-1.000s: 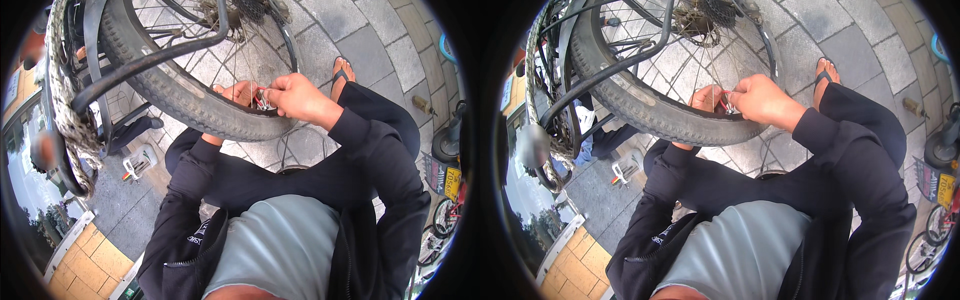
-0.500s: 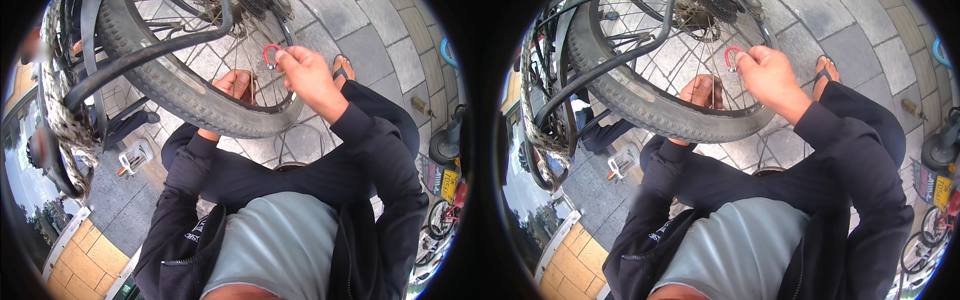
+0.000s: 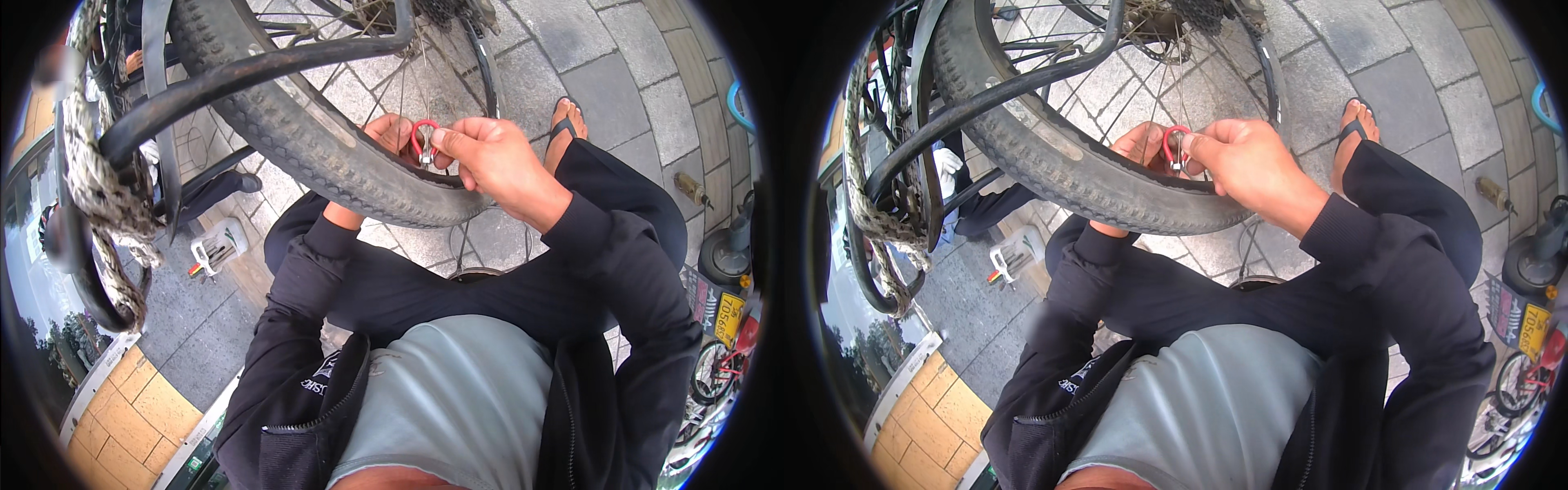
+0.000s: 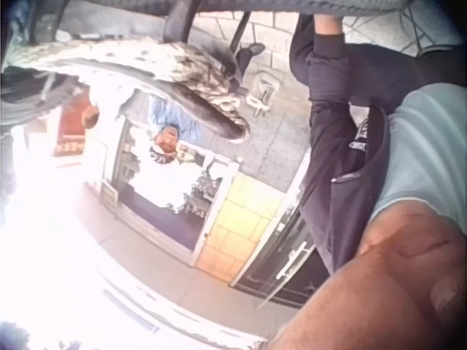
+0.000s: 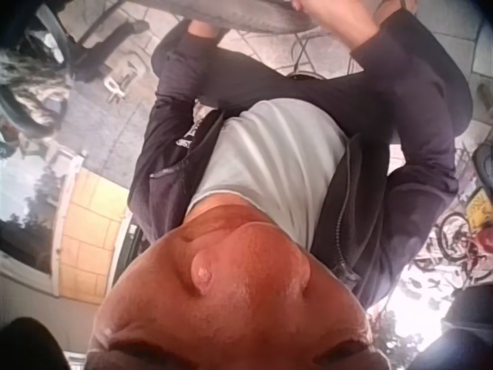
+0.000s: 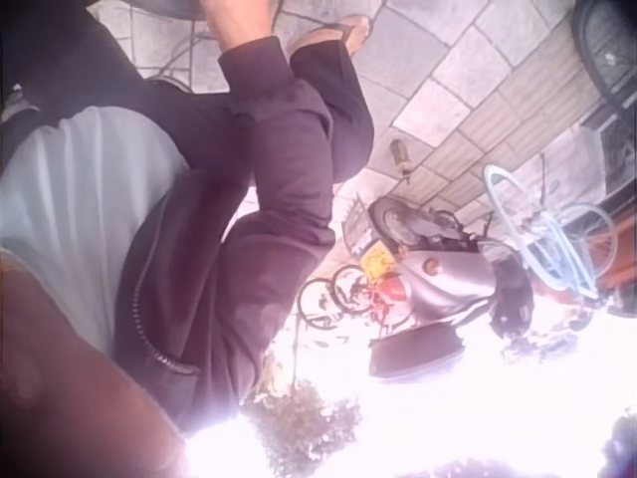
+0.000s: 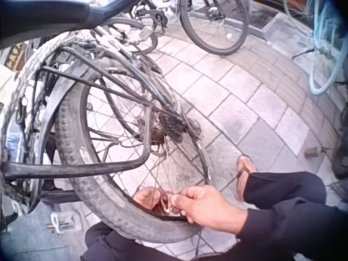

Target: The person works on a bicycle's rear wheel, manipulating the tire and inner tube with their hands. They use a small red tool to adjust the valve stem and repeatedly check the tire's seating on the rim.

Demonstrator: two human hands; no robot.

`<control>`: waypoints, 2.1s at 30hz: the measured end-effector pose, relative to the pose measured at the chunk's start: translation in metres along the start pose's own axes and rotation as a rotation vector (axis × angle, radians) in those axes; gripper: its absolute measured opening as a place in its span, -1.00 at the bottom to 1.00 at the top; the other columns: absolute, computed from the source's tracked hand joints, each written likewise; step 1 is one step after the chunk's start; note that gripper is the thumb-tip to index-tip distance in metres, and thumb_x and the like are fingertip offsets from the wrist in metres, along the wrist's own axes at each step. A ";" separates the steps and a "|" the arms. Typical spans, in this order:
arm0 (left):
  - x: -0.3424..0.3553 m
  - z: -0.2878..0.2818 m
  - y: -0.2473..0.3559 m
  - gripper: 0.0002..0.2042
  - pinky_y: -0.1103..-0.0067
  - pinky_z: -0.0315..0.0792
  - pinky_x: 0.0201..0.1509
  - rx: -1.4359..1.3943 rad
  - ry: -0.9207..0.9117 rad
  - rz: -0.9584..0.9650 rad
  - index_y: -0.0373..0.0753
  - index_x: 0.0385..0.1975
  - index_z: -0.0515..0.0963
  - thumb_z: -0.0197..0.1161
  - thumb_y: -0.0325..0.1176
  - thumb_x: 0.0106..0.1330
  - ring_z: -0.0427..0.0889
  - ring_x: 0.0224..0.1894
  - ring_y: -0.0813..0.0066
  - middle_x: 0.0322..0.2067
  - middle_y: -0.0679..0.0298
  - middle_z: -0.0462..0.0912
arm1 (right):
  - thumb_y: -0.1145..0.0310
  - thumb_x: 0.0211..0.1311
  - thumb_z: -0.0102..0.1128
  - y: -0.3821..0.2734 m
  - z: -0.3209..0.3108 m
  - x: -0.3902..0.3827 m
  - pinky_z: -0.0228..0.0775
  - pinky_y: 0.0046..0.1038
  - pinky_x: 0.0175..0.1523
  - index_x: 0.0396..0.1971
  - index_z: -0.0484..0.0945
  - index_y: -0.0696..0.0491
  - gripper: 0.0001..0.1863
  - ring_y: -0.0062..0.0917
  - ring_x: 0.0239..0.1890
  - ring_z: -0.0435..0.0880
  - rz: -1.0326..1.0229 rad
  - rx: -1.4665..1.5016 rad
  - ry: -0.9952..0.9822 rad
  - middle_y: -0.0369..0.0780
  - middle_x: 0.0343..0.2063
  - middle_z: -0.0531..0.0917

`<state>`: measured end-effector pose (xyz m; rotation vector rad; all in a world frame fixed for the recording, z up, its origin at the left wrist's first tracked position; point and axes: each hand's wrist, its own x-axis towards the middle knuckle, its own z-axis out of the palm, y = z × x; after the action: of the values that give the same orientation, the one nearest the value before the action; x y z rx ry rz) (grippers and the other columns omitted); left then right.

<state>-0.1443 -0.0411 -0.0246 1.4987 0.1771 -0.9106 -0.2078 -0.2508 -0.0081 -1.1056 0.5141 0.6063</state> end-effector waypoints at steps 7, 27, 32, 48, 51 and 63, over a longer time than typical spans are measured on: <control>0.006 -0.012 -0.010 -0.63 0.67 0.48 -0.21 -0.022 -0.130 -0.012 -0.28 -0.08 0.58 0.21 -0.03 0.53 0.57 -0.28 0.66 -0.29 0.37 0.65 | 0.13 0.42 0.20 0.006 -0.004 0.003 0.31 -0.52 -0.46 -0.35 0.69 0.19 -0.62 -0.67 -0.60 0.45 0.025 -0.112 -0.063 -0.30 -0.53 0.64; 0.005 -0.006 -0.014 -0.72 0.63 0.50 -0.18 -0.160 -0.162 0.009 -0.30 -0.11 0.56 0.27 -0.16 0.51 0.57 -0.27 0.64 -0.27 0.36 0.65 | 0.30 0.36 0.18 -0.004 -0.011 0.003 0.35 -0.60 -0.50 -0.31 0.64 0.16 -0.78 -0.70 -0.58 0.53 0.112 -0.039 -0.118 -0.29 -0.42 0.67; 0.000 0.010 0.002 -0.68 0.66 0.47 -0.28 -0.064 -0.112 -0.046 -0.30 -0.12 0.58 0.36 -0.14 0.45 0.54 -0.36 0.69 -0.35 0.39 0.63 | 0.22 0.38 0.24 -0.002 -0.016 0.001 0.37 -0.59 -0.51 -0.34 0.63 0.15 -0.73 -0.71 -0.58 0.53 0.074 -0.037 -0.109 -0.28 -0.43 0.66; 0.002 0.003 0.002 -0.59 0.67 0.50 -0.10 -0.104 -0.204 0.006 -0.35 0.08 0.55 0.27 -0.10 0.50 0.61 -0.21 0.64 -0.15 0.31 0.68 | 0.28 0.42 0.31 0.006 -0.010 0.012 0.36 -0.63 -0.52 -0.28 0.65 0.15 -0.78 -0.77 -0.57 0.51 0.032 -0.132 -0.004 -0.35 -0.44 0.65; -0.001 0.009 0.001 -0.61 0.70 0.45 -0.18 -0.106 -0.157 0.003 -0.33 0.02 0.59 0.30 -0.10 0.49 0.55 -0.25 0.70 -0.22 0.37 0.68 | 0.27 0.41 0.30 0.007 -0.011 0.014 0.38 -0.62 -0.46 -0.25 0.66 0.14 -0.78 -0.75 -0.55 0.52 -0.037 -0.247 -0.064 -0.34 -0.43 0.66; 0.003 -0.009 -0.001 -0.70 0.64 0.52 -0.16 -0.130 -0.152 -0.061 -0.30 -0.06 0.59 0.33 -0.17 0.47 0.60 -0.23 0.62 -0.21 0.33 0.67 | 0.18 0.34 0.30 -0.006 -0.015 0.003 0.36 -0.60 -0.49 -0.26 0.68 0.20 -0.67 -0.73 -0.56 0.52 0.032 -0.056 -0.134 -0.32 -0.43 0.67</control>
<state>-0.1393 -0.0341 -0.0285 1.3045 0.1685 -1.0379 -0.2033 -0.2657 -0.0115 -1.1029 0.4014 0.7217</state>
